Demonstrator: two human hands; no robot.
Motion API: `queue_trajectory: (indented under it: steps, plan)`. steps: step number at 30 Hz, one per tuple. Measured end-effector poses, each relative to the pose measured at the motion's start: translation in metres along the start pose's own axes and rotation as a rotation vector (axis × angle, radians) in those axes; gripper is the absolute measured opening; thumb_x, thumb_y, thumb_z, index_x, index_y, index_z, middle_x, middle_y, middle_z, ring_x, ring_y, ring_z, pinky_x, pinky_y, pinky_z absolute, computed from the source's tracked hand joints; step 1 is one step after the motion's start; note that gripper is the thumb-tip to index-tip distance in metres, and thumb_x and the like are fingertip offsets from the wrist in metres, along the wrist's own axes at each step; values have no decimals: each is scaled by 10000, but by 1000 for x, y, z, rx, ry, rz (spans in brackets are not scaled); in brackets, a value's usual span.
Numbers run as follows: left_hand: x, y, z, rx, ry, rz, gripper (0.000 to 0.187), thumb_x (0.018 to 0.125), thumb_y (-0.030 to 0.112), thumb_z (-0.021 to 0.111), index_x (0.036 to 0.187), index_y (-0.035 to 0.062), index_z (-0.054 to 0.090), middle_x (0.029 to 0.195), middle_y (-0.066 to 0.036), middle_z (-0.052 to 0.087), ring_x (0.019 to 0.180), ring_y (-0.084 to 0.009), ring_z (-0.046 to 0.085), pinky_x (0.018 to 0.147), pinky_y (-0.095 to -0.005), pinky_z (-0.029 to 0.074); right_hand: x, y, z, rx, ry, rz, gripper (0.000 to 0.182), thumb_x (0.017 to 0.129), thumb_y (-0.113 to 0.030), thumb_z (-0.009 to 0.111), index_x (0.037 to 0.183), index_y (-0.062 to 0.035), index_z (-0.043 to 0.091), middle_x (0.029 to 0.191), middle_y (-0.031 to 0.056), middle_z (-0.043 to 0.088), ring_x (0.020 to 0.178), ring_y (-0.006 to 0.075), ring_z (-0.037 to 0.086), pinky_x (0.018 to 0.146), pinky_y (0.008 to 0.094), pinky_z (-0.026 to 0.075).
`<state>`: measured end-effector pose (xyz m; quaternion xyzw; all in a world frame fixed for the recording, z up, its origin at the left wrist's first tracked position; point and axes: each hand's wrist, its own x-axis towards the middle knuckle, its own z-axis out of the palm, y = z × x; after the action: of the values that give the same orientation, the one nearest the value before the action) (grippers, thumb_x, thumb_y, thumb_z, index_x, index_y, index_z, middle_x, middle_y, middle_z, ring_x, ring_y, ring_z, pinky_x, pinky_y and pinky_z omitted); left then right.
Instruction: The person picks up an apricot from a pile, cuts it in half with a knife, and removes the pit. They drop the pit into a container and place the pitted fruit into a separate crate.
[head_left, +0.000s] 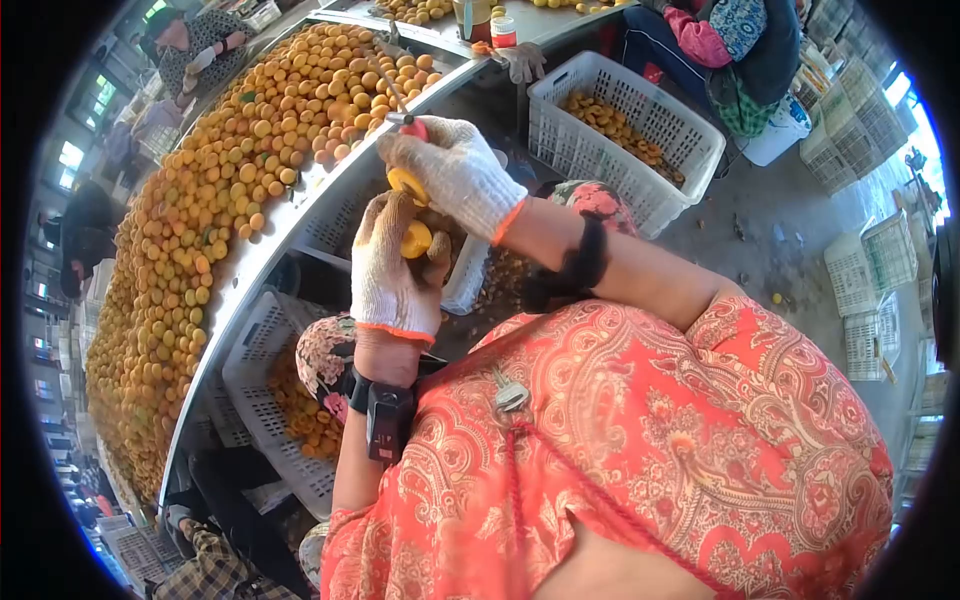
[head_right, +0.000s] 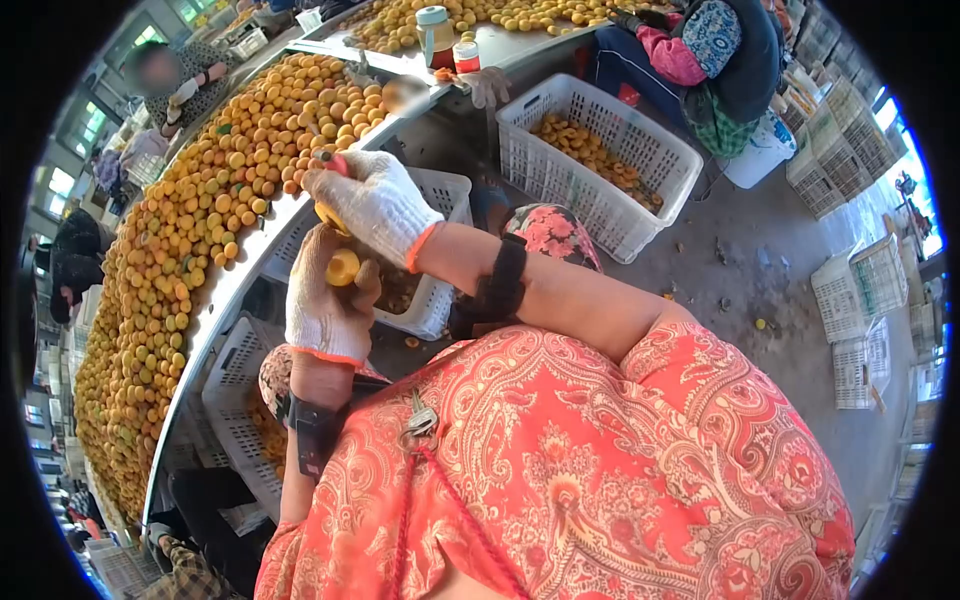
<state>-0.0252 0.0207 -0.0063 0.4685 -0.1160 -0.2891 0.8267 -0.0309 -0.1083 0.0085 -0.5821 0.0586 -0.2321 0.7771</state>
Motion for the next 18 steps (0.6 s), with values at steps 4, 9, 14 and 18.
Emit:
queue_trajectory:
  steps: [4, 9, 14, 18]
  plan:
    - [-4, 11, 7, -135, 16, -86, 209, 948, 144, 626, 1137, 99, 551, 909, -32, 614, 707, -126, 584, 567, -199, 472, 0, 4, -6, -328, -54, -177, 305, 913, -294, 689, 843, -4, 629, 666, 73, 589, 656, 90, 520, 601, 312, 465]
    - [-7, 13, 3, -26, -54, -3, 217, 936, 140, 635, 1135, 105, 557, 894, -17, 609, 628, -111, 565, 520, -216, 441, -14, -10, -6, -327, -56, -161, 329, 916, -321, 693, 840, -12, 610, 696, 109, 613, 656, 127, 546, 616, 331, 473]
    - [-14, 18, 9, -91, -85, 28, 345, 893, 76, 684, 1215, 88, 561, 939, -69, 642, 602, -119, 593, 454, -214, 426, -30, -20, -9, -453, -149, -227, 299, 927, -288, 677, 934, -1, 592, 751, 125, 612, 691, 157, 560, 648, 337, 479]
    - [-25, 25, 25, 193, 3, 218, 535, 895, 53, 585, 1412, 72, 451, 1002, -17, 608, 628, -41, 528, 460, -152, 368, -36, -30, -7, -267, -208, -104, 223, 954, -235, 633, 943, -13, 610, 755, 69, 615, 709, 133, 561, 652, 322, 478]
